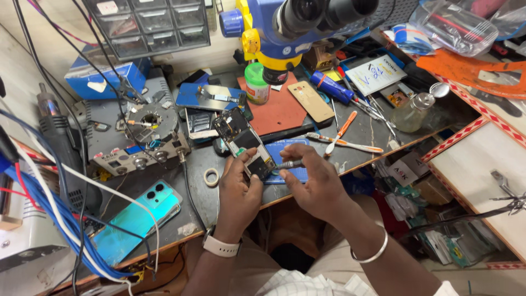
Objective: The person repairs a disassembled smartphone at a workbench. They hold the phone frame with one hand and use a screwdriver to unscrew and work on internal components, repositioning the phone repeatedly while other phones and repair tools sit on the bench.
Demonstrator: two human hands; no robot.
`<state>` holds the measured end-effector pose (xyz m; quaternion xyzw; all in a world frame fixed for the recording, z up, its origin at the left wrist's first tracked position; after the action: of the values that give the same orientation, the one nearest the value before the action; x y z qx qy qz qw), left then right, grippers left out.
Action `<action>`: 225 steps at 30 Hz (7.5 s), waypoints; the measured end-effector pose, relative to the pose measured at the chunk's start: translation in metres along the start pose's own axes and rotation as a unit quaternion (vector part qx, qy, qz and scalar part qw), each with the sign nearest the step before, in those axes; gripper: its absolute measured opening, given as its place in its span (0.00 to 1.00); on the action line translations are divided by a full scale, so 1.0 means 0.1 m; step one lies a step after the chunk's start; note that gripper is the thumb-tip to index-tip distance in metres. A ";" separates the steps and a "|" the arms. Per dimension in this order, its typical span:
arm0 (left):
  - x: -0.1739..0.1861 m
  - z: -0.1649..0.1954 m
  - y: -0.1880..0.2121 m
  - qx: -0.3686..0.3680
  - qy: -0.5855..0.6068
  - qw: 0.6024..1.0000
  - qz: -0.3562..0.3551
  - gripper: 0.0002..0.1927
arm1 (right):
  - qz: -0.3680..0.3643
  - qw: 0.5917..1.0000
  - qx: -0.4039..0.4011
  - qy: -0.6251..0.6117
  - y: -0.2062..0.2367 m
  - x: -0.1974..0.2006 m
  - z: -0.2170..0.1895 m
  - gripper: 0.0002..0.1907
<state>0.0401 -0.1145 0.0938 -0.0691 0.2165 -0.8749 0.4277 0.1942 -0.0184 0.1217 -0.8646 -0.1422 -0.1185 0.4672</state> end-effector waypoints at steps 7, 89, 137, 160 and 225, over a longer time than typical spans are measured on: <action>0.00 -0.01 0.00 0.059 0.009 0.998 -0.009 0.25 | -0.008 1.000 0.012 0.006 -0.02 0.00 -0.06 0.21; -0.02 -0.15 0.00 0.079 0.113 0.990 -0.007 0.25 | 0.018 0.928 -0.306 -0.212 -0.16 0.05 0.32 0.15; 0.04 0.02 0.01 0.038 -0.004 0.999 0.004 0.25 | -0.002 0.995 0.095 0.003 -0.06 -0.03 -0.17 0.19; 0.06 0.04 0.01 0.002 -0.035 0.999 0.032 0.26 | 0.020 0.994 0.084 0.065 -0.05 -0.11 -0.25 0.24; 0.13 0.03 0.00 -0.008 0.015 0.999 0.044 0.27 | 0.022 0.989 -0.106 -0.101 -0.06 -0.16 -0.25 0.24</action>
<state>0.0327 -0.1252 0.0959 -0.0493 0.2326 -0.8544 0.4621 0.1752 -0.0384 0.1336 -0.9195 -0.1567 -0.0348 0.3588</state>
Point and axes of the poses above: each hand's wrist, its own y-axis away from the middle knuckle, its own x-axis out of the back of the hand, z = x × y, the point moved 1 cm from there along -y, towards the middle knuckle, and after that the axes turned 15 degrees about z, right-handed, at the moved point
